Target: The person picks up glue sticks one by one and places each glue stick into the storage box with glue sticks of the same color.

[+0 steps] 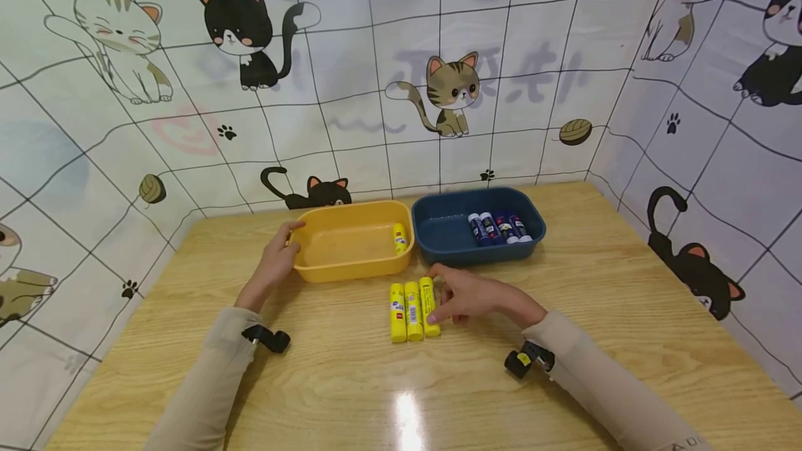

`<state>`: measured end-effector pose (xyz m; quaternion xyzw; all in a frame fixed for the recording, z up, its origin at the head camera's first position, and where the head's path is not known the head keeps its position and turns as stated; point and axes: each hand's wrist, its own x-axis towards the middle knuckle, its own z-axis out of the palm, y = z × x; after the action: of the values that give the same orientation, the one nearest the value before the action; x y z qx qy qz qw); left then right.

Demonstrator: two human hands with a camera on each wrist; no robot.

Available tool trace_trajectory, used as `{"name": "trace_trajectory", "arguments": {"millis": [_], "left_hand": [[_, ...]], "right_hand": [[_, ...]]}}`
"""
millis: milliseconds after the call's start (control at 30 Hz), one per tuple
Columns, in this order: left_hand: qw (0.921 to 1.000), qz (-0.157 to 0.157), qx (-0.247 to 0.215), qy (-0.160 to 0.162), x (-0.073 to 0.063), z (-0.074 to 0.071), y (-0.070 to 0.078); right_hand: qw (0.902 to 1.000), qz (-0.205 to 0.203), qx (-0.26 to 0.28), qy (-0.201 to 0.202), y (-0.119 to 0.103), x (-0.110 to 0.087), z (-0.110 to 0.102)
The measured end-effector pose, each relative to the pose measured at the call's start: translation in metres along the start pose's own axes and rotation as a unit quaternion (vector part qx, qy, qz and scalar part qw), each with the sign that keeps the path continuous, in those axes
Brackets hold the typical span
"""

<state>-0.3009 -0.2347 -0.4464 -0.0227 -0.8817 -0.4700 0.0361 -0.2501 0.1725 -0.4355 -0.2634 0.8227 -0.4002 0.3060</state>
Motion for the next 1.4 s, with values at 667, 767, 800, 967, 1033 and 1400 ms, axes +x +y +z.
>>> {"name": "trace_trajectory", "arguments": {"millis": [667,767,800,967,1033,1400], "left_hand": [[0.9997,-0.009,-0.019,-0.013,0.0007,0.0011,0.0007],[0.9997,-0.009,-0.020,-0.012,0.0000,0.0013,0.0011],[0.9997,-0.009,-0.020,-0.012,-0.0001,0.0014,0.0010],[0.9997,-0.008,-0.020,-0.008,0.0004,0.0017,0.0006],[0.9998,-0.006,-0.019,-0.008,0.0009,0.0019,0.0005],[0.9999,-0.006,-0.013,-0.006,0.0029,0.0022,-0.0014]], "right_hand": [[0.9959,-0.039,0.081,0.006,-0.0026,0.0012,0.0017],[0.9948,-0.048,0.089,0.012,-0.0044,0.0006,0.0009],[0.9946,-0.051,0.089,0.015,-0.0050,0.0004,0.0006],[0.9942,-0.060,0.086,0.025,-0.0062,-0.0007,-0.0005],[0.9944,-0.061,0.082,0.029,-0.0063,-0.0009,-0.0008],[0.9926,-0.079,0.080,0.046,-0.0088,-0.0023,-0.0038]]}}
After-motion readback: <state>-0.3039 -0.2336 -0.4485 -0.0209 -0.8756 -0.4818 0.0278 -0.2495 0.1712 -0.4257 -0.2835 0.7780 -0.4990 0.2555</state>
